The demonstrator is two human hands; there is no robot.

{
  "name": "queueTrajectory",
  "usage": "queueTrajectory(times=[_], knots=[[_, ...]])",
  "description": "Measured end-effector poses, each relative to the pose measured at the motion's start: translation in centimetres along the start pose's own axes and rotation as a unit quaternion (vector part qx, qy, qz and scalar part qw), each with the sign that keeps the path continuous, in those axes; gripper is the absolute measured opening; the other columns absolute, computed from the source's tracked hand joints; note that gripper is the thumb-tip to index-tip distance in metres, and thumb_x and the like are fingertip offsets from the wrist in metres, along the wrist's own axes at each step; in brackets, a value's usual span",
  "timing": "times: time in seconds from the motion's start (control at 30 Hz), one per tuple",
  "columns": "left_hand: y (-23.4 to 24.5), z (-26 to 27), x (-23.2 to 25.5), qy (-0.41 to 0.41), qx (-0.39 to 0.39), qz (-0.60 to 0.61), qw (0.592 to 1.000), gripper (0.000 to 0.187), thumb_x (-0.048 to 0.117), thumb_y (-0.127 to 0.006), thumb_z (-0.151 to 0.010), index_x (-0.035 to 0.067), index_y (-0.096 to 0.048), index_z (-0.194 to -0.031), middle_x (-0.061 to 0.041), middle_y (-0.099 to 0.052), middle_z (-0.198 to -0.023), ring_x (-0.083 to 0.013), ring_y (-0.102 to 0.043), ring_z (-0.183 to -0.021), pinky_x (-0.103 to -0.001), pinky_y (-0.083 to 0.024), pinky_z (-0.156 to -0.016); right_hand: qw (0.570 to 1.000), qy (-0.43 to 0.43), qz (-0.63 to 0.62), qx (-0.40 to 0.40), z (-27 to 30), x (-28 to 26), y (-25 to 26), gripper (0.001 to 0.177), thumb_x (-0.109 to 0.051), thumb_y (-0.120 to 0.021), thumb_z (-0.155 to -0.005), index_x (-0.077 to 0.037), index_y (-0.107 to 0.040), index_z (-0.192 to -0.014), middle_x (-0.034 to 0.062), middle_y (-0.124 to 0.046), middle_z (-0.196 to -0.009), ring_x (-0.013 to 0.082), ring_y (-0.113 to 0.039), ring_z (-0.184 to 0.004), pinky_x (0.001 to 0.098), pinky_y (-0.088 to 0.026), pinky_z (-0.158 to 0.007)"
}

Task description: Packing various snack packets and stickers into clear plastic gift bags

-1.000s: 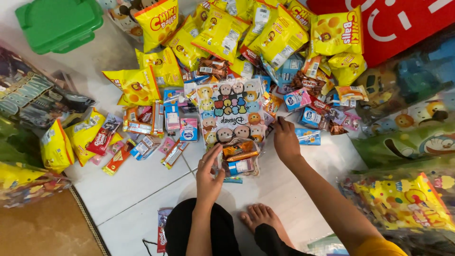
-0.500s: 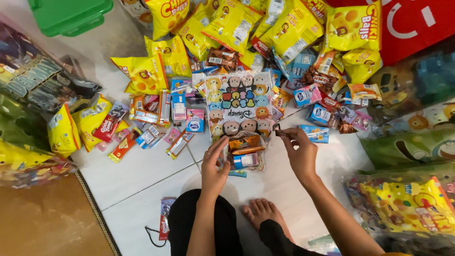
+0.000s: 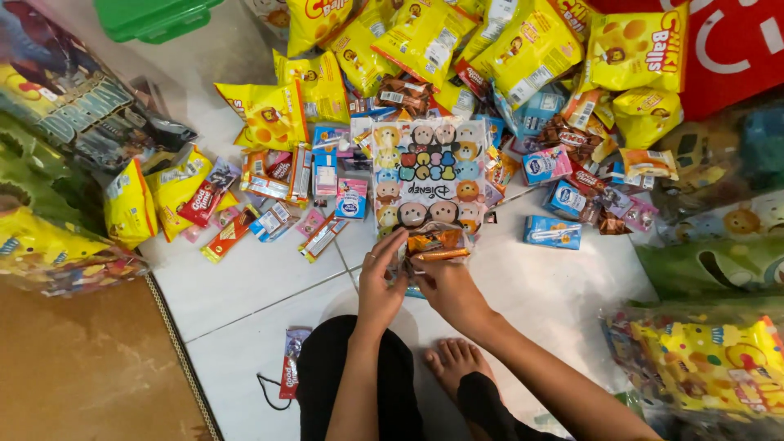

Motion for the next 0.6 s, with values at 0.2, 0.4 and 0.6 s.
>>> queueTrajectory(times=[0.2,0.4,0.6], knots=[[-0.2,0.0,-0.8,0.003,0.001,0.003,1.000,0.076,-0.012,-0.058,-0.075,0.020,-0.060,-0.144,0.003,-0.056,-0.146,-0.0136,-0.049,-0.096,-0.025,-0.043,-0.071,0.996,0.005,-0.073,0.051,2.0,-2.8,4.9,0.025,-0.004,-0.070,-0.089,-0.005,-0.077,-0.112,0.0216,-0.079,-0.097,0.0370,-0.077,-0.087,0.0395,-0.067,-0.068],[0.0,0.0,-0.5,0.029,-0.009,0.013,0.999,0.073,-0.012,-0.057,-0.079,0.018,-0.059,-0.145,0.001,-0.055,-0.149,-0.0139,-0.049,-0.096,-0.026,-0.042,-0.071,0.976,0.002,-0.110,0.186,2.3,0.7,10.5,0.018,-0.002,-0.074,-0.091,-0.005,-0.080,-0.108,0.0160,-0.079,-0.096,0.0302,-0.078,-0.088,0.0364,-0.065,-0.078],[-0.2,0.0,-1.1,0.028,-0.009,0.012,0.999,0.074,-0.011,-0.058,-0.077,0.018,-0.059,-0.144,-0.001,-0.055,-0.149,-0.0153,-0.050,-0.097,-0.027,-0.043,-0.070,0.964,-0.032,-0.114,0.237,2.1,3.9,14.1,0.017,0.002,-0.069,-0.095,-0.003,-0.078,-0.109,0.0153,-0.078,-0.099,0.0297,-0.075,-0.098,0.0372,-0.061,-0.089]])
Point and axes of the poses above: each hand's wrist, its own z-axis away from the middle knuckle, its own y-axis out of the back of the hand, x = y × z, the point moved 8 cm from there along -z, towards the middle knuckle
